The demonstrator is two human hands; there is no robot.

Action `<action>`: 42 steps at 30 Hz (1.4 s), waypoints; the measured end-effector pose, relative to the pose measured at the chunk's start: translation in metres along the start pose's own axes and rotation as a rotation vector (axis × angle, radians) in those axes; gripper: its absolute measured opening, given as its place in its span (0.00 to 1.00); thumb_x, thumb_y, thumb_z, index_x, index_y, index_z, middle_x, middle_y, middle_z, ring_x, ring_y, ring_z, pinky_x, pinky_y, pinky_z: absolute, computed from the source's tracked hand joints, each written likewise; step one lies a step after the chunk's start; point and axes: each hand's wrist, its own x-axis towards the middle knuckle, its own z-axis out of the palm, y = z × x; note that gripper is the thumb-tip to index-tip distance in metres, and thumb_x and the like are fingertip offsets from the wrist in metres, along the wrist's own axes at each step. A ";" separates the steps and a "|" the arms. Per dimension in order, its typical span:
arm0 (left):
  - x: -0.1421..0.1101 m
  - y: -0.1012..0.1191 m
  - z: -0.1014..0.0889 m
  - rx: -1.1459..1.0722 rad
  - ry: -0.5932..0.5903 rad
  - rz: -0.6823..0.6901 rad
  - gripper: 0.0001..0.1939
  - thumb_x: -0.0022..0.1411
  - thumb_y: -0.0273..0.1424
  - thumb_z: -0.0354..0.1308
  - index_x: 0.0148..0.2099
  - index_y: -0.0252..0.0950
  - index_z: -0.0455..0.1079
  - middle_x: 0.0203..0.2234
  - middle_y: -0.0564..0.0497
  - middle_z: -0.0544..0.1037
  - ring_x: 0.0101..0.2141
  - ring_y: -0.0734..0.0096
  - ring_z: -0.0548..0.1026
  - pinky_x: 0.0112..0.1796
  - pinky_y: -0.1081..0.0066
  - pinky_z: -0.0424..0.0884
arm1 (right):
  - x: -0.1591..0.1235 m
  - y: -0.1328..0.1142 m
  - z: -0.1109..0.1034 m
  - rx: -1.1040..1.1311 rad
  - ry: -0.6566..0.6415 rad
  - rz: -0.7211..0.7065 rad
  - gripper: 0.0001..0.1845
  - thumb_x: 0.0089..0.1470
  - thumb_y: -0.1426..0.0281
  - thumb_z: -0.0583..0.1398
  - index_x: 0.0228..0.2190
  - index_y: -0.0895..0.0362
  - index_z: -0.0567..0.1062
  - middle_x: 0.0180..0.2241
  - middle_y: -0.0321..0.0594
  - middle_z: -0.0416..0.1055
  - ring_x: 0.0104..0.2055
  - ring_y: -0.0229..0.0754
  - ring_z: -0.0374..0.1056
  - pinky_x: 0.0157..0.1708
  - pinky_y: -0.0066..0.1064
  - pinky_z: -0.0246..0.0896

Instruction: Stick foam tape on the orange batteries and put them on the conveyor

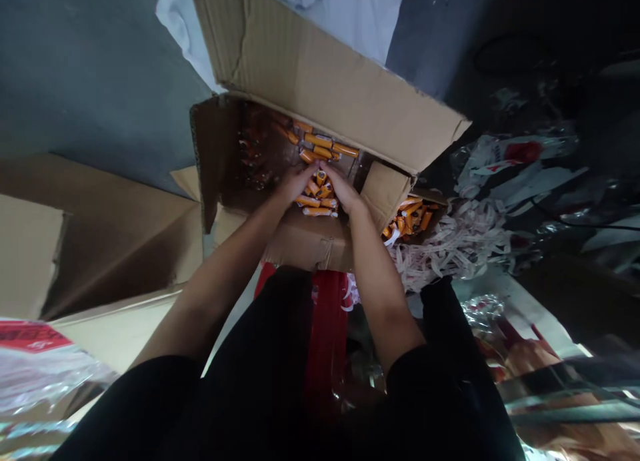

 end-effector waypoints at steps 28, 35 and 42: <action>-0.111 0.073 0.243 0.055 -0.580 0.441 0.15 0.74 0.39 0.54 0.48 0.38 0.80 0.47 0.46 0.83 0.52 0.59 0.79 0.57 0.60 0.72 | -0.200 0.055 -0.161 -0.213 0.936 -0.304 0.34 0.69 0.52 0.46 0.68 0.52 0.66 0.63 0.47 0.71 0.66 0.52 0.68 0.63 0.52 0.67; -0.110 0.021 0.222 0.454 -0.418 0.738 0.24 0.71 0.33 0.55 0.67 0.38 0.67 0.70 0.39 0.61 0.72 0.50 0.55 0.72 0.47 0.49 | -0.195 0.100 -0.186 -0.641 0.671 -0.330 0.32 0.67 0.50 0.55 0.66 0.51 0.70 0.71 0.49 0.60 0.75 0.53 0.52 0.74 0.55 0.45; -0.115 0.016 0.217 0.356 -0.157 0.489 0.44 0.65 0.31 0.60 0.77 0.37 0.44 0.76 0.36 0.42 0.76 0.51 0.43 0.74 0.54 0.43 | -0.210 0.120 -0.205 -0.134 0.791 -0.334 0.32 0.66 0.45 0.55 0.57 0.54 0.74 0.60 0.51 0.73 0.63 0.49 0.70 0.66 0.47 0.63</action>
